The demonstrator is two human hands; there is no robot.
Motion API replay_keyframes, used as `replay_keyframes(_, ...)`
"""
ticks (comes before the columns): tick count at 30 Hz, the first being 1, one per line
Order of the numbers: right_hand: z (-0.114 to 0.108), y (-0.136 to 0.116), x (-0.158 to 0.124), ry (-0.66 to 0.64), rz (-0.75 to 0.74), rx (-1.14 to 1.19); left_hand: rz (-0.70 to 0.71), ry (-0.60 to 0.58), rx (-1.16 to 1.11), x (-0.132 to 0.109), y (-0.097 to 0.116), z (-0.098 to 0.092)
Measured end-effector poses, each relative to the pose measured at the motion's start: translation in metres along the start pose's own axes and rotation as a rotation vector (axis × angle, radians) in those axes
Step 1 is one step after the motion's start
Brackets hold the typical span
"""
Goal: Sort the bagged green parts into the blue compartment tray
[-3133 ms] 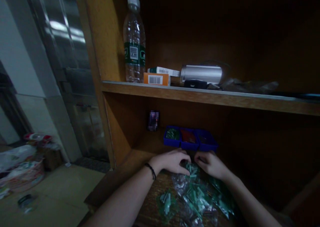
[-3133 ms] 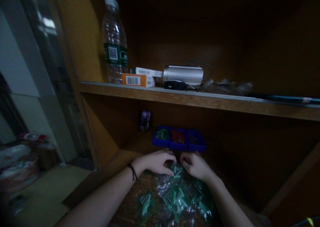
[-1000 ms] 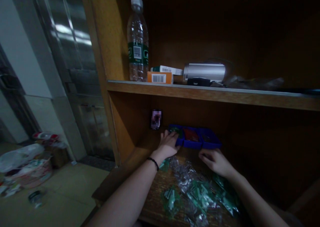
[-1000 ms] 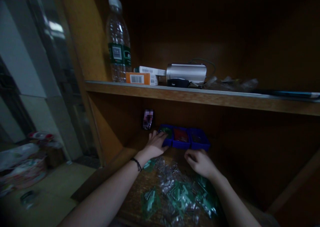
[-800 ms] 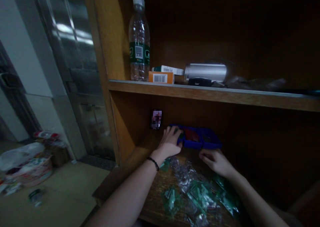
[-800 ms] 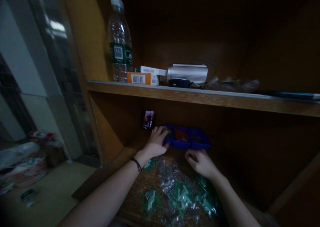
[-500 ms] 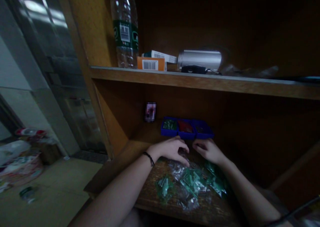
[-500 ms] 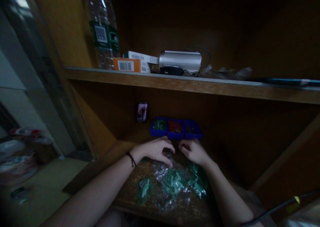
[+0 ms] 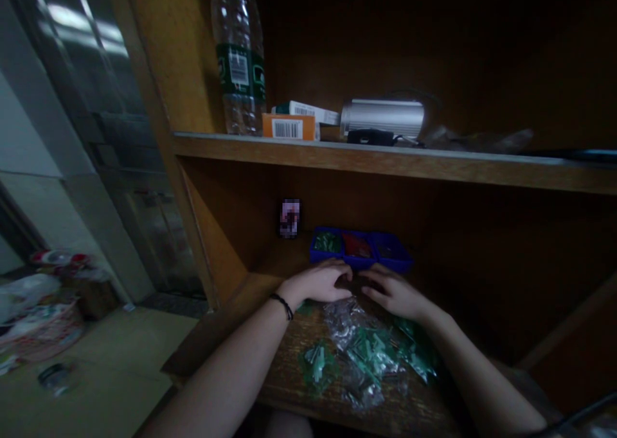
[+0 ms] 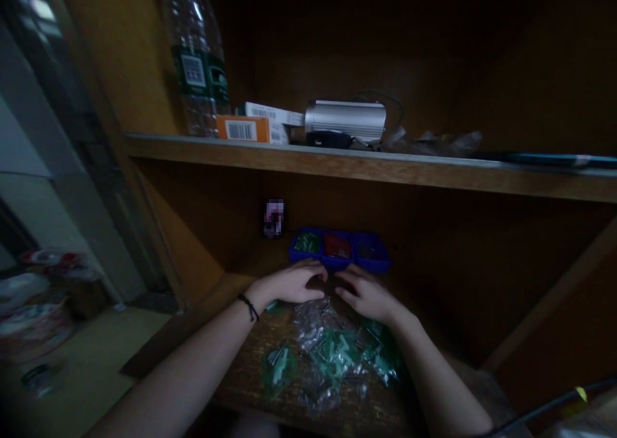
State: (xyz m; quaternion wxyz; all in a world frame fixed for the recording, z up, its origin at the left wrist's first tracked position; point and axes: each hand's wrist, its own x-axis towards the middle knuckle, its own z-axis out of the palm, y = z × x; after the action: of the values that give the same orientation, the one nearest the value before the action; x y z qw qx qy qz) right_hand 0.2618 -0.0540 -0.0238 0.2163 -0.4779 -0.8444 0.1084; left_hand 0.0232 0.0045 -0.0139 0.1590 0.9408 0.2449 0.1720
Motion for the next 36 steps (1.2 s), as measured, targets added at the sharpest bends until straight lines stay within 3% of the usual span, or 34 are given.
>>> replay_keyframes(4,0.011,0.001,0.003,-0.108,-0.033,-0.012,-0.103,-0.187,-0.081,-0.004,-0.001,-0.011)
replay_keyframes(8,0.014,0.003,0.004,-0.095,0.016,0.006,-0.215,-0.424,-0.203,-0.008,-0.003,-0.026)
replay_keyframes(11,0.013,0.003,0.004,-0.07,0.015,0.02,-0.231,-0.496,-0.206,-0.01,-0.007,-0.031)
replay_keyframes(17,0.01,0.004,0.004,0.064,0.094,0.126,-0.232,-0.431,-0.328,-0.008,-0.016,-0.023)
replay_keyframes(24,-0.003,0.008,0.0,0.207,0.1,0.165,-0.179,-0.215,-0.251,-0.006,-0.015,-0.017)
replay_keyframes(27,-0.008,0.013,-0.001,0.292,0.112,0.144,-0.196,-0.107,-0.236,-0.005,-0.013,-0.015)
replay_keyframes(31,-0.01,0.03,0.0,0.514,0.205,0.09,-0.204,0.013,-0.285,-0.003,-0.012,-0.011)
replay_keyframes(36,-0.01,0.039,0.004,0.551,0.263,-0.055,-0.213,0.156,-0.361,0.002,-0.005,-0.008)
